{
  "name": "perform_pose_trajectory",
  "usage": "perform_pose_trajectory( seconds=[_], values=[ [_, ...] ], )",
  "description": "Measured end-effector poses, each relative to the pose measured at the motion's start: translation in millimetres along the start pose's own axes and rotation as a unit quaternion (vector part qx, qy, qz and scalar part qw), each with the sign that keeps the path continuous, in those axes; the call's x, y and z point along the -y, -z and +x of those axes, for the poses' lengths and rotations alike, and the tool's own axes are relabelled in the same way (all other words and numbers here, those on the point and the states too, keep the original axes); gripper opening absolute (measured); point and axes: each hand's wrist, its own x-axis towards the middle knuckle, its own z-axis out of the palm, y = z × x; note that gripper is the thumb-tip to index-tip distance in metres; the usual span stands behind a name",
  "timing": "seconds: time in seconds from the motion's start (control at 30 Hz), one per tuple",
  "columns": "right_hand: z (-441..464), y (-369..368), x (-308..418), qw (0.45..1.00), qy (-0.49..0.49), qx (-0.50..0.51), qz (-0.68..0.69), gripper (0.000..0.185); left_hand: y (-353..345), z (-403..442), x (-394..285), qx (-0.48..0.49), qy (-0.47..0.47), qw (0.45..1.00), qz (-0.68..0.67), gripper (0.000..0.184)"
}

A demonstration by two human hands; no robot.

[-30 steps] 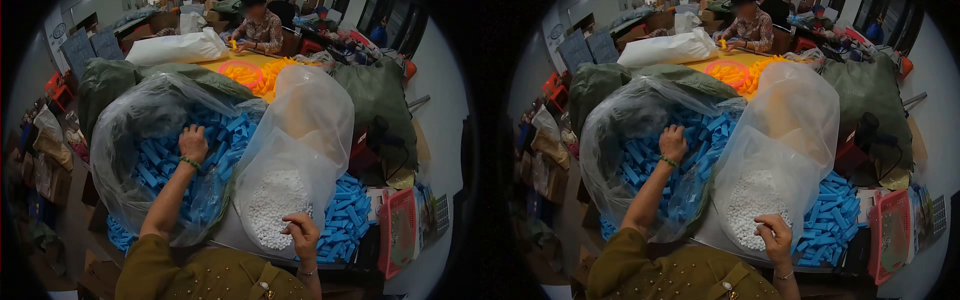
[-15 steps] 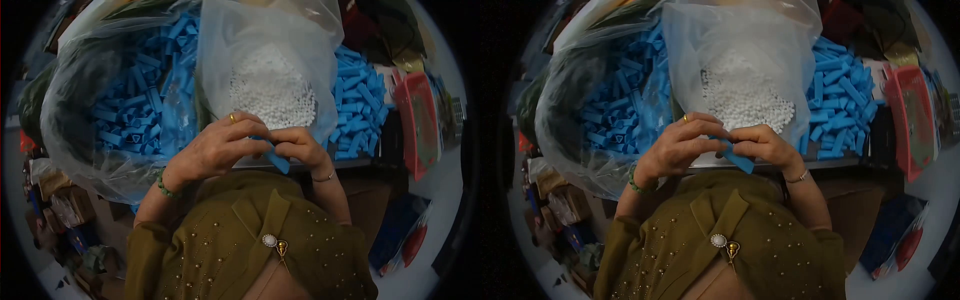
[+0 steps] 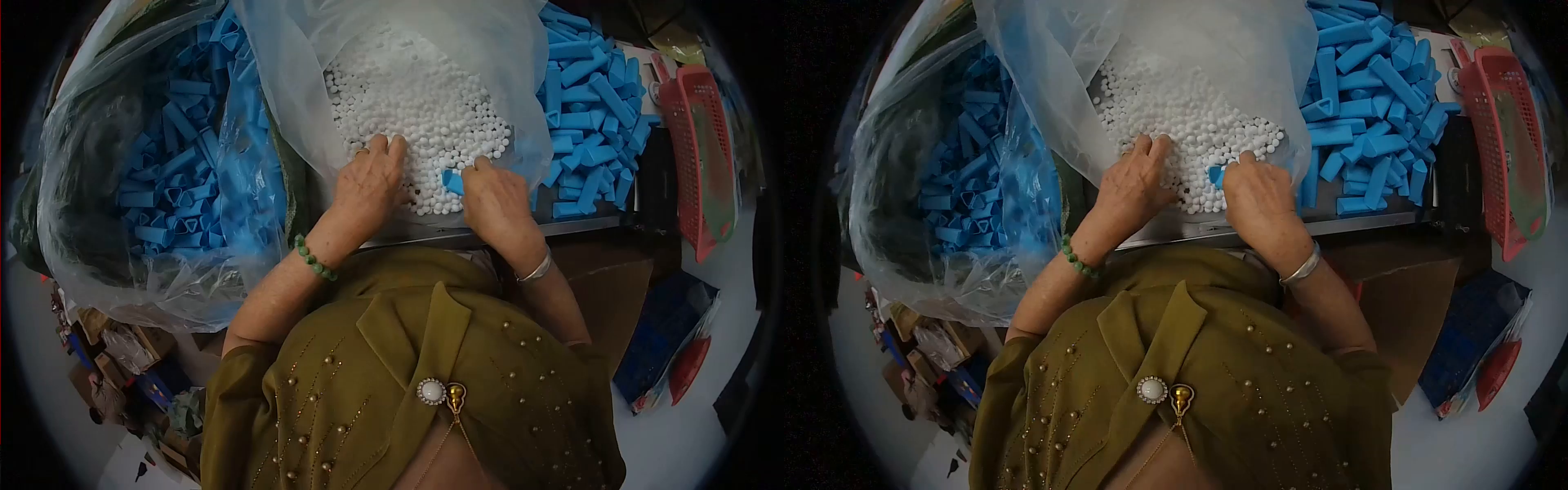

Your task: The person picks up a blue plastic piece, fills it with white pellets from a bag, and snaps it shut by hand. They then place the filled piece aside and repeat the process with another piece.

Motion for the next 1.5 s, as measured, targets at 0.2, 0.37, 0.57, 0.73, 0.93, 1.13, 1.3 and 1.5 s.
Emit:
perform_pose_trajectory(
  seconds=[0.2,0.37,0.57,0.73,0.93,1.13,1.3,1.5],
  values=[
    [23,-8,5,0.985,0.010,-0.088,0.146,0.015,-14,14,8,-0.088,0.004,0.992,-0.093,0.048],
    [28,-4,8,0.960,-0.003,-0.143,0.239,0.023,2,25,11,-0.019,0.095,0.910,-0.404,0.032],
    [28,-3,6,0.885,-0.044,-0.173,0.429,0.024,28,24,0,-0.077,0.008,0.878,-0.472,0.028],
    [27,-2,9,0.863,-0.028,-0.187,0.468,0.022,42,25,-12,-0.128,-0.083,0.923,-0.352,0.031],
    [26,-2,9,0.857,-0.030,-0.189,0.478,0.024,47,24,-19,-0.150,-0.110,0.937,-0.295,0.034],
    [25,-4,11,0.866,0.005,-0.202,0.458,0.027,48,24,-19,-0.169,-0.136,0.948,-0.233,0.039],
    [25,-7,10,0.835,-0.016,-0.192,0.516,0.026,48,22,-23,-0.176,-0.164,0.937,-0.254,0.040],
    [22,-5,10,0.812,-0.027,-0.155,0.562,0.020,51,22,-19,-0.173,-0.160,0.933,-0.272,0.042]
  ],
)
